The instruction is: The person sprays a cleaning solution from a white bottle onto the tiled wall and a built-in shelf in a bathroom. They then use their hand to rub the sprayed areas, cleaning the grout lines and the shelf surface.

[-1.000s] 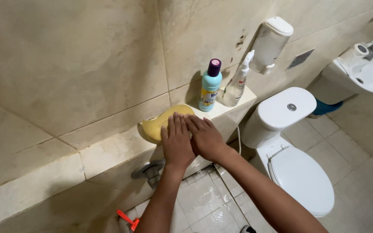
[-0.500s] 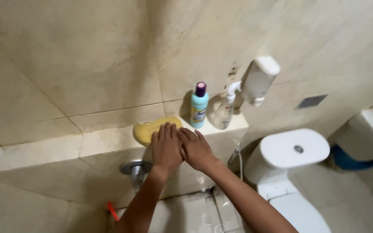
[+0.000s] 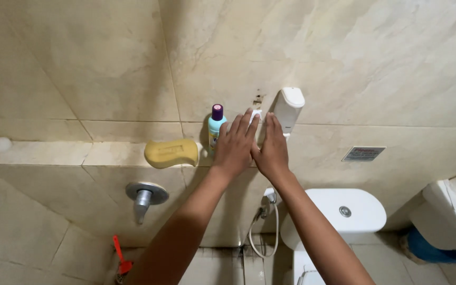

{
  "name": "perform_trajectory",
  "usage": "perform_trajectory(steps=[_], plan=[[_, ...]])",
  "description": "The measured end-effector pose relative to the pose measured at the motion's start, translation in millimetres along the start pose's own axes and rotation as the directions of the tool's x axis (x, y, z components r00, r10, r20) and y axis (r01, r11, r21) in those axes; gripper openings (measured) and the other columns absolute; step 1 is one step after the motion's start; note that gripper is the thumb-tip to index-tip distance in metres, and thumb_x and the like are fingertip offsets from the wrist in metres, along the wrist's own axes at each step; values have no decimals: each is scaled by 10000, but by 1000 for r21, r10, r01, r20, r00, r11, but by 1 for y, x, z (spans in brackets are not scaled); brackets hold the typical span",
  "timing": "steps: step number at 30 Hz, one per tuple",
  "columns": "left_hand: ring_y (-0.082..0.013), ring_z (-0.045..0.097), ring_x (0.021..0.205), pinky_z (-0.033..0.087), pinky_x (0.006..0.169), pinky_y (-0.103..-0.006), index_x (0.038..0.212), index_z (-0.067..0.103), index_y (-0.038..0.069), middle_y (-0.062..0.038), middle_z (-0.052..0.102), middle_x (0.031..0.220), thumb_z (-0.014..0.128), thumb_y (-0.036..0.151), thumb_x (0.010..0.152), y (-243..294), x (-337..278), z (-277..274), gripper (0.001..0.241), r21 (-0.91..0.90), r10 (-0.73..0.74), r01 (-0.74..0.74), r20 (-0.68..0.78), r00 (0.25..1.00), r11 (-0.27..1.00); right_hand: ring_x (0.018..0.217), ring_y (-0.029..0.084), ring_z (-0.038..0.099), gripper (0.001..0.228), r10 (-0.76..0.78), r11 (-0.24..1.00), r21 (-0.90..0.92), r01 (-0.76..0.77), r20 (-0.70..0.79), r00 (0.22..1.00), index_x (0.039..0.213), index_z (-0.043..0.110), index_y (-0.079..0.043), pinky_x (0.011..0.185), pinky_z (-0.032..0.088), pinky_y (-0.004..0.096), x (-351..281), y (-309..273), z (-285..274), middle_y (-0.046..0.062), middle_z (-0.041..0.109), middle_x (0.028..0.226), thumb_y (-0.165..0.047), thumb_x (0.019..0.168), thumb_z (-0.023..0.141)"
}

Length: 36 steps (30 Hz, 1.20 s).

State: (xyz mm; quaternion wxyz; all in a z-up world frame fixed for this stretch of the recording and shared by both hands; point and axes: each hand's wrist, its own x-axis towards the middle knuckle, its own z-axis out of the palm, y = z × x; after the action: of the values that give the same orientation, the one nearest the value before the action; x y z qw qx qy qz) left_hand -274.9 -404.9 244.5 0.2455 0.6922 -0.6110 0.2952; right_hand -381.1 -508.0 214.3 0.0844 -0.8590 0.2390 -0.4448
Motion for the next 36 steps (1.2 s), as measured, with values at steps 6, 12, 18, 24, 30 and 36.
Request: perform_trajectory(steps=[6, 12, 18, 24, 30, 36], plan=[[-270, 415, 1414, 384, 1062, -529, 1511, 375, 24, -127, 389, 1573, 721, 121, 715, 3, 16, 16, 873, 18, -78, 76, 161, 984, 997, 1401, 447, 455, 892, 43, 996, 78, -50, 88, 995, 1548, 317, 83, 1148, 381, 470, 17, 12, 10, 308, 451, 1518, -56, 743, 675], [-251, 479, 1344, 444, 933, -462, 1523, 380, 11, -138, 386, 1595, 712, 84, 734, 12, 10, 16, 859, 85, -99, 85, 176, 979, 993, 1285, 461, 565, 660, 102, 974, 197, -111, 57, 993, 1530, 368, 88, 1060, 465, 485, 26, -4, 11, 304, 534, 1435, -100, 958, 639], [-258, 482, 1348, 430, 957, -472, 1506, 392, 8, -143, 415, 1569, 717, 93, 714, 15, 1, 7, 860, -20, -72, 76, 170, 983, 997, 1146, 445, 599, 669, 116, 975, 196, -109, -25, 993, 1458, 451, 43, 932, 502, 467, 25, -4, 13, 264, 584, 1297, -121, 867, 718], [-280, 485, 1351, 406, 1028, -485, 1478, 432, -1, -155, 434, 1549, 718, 104, 706, 12, -3, -1, 830, -152, -73, 93, 134, 988, 984, 1123, 376, 667, 464, 167, 953, 264, -150, -43, 985, 1304, 597, 3, 936, 538, 429, 24, 13, 30, 197, 659, 1234, -162, 898, 750], [-294, 507, 1402, 394, 1115, -494, 1457, 506, 104, -91, 495, 1504, 719, 155, 825, -15, -28, 10, 669, -293, -96, 85, -25, 995, 952, 1127, 373, 675, 644, 235, 933, 292, -210, -51, 971, 1327, 563, 29, 947, 531, 424, 17, -2, 28, 239, 680, 1221, -240, 806, 830], [-423, 485, 1317, 412, 1064, -540, 1478, 438, 69, -205, 434, 1508, 739, 176, 805, -58, -53, 35, 745, -303, -281, 217, -184, 942, 928, 1175, 416, 643, 650, 228, 958, 207, -197, -136, 964, 1361, 530, 26, 976, 509, 461, 8, 15, 46, 257, 669, 1238, -179, 800, 787]])
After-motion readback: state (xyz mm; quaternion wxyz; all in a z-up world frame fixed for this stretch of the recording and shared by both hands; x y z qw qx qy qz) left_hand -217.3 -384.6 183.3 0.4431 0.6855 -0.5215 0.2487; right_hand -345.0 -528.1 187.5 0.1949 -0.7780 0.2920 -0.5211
